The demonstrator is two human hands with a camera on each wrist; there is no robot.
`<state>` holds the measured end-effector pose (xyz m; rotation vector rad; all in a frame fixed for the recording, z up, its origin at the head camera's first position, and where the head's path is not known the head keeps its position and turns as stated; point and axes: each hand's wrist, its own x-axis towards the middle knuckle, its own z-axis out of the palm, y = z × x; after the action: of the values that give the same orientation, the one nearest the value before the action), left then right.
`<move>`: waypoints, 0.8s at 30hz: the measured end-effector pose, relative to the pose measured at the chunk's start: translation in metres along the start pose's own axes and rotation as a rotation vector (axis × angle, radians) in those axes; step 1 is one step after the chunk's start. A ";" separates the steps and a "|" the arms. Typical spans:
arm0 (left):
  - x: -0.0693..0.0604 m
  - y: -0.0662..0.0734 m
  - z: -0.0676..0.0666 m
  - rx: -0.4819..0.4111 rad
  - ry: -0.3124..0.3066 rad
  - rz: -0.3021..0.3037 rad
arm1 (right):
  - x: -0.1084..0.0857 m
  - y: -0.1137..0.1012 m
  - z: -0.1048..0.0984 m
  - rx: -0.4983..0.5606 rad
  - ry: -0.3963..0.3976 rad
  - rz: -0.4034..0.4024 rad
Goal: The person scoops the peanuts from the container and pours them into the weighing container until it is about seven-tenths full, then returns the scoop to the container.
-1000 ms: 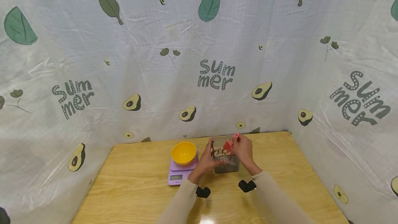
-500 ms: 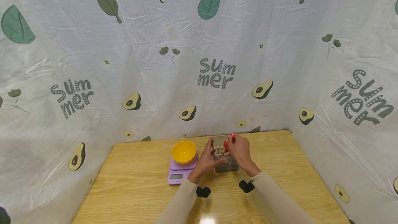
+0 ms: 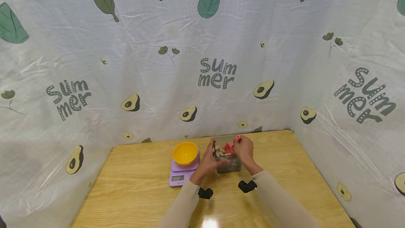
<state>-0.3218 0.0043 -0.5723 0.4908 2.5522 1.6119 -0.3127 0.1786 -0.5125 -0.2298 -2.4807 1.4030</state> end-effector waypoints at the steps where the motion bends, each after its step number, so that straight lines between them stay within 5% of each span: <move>1: 0.001 0.000 0.000 -0.001 0.000 0.000 | 0.002 0.000 -0.001 0.016 -0.008 0.024; 6: 0.001 0.000 -0.001 0.007 -0.012 0.011 | 0.006 0.000 -0.007 0.106 -0.032 0.136; 14: 0.001 0.002 0.000 -0.006 0.000 0.019 | 0.002 -0.010 0.006 -0.056 -0.025 0.018; 20: -0.001 0.001 0.000 0.022 0.000 0.003 | 0.008 -0.009 -0.006 0.280 -0.079 0.293; 24: -0.001 0.001 -0.002 0.024 -0.007 -0.013 | 0.011 -0.008 -0.007 0.393 -0.121 0.355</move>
<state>-0.3211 0.0030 -0.5709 0.4800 2.5676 1.5743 -0.3213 0.1827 -0.5002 -0.5317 -2.2649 2.0672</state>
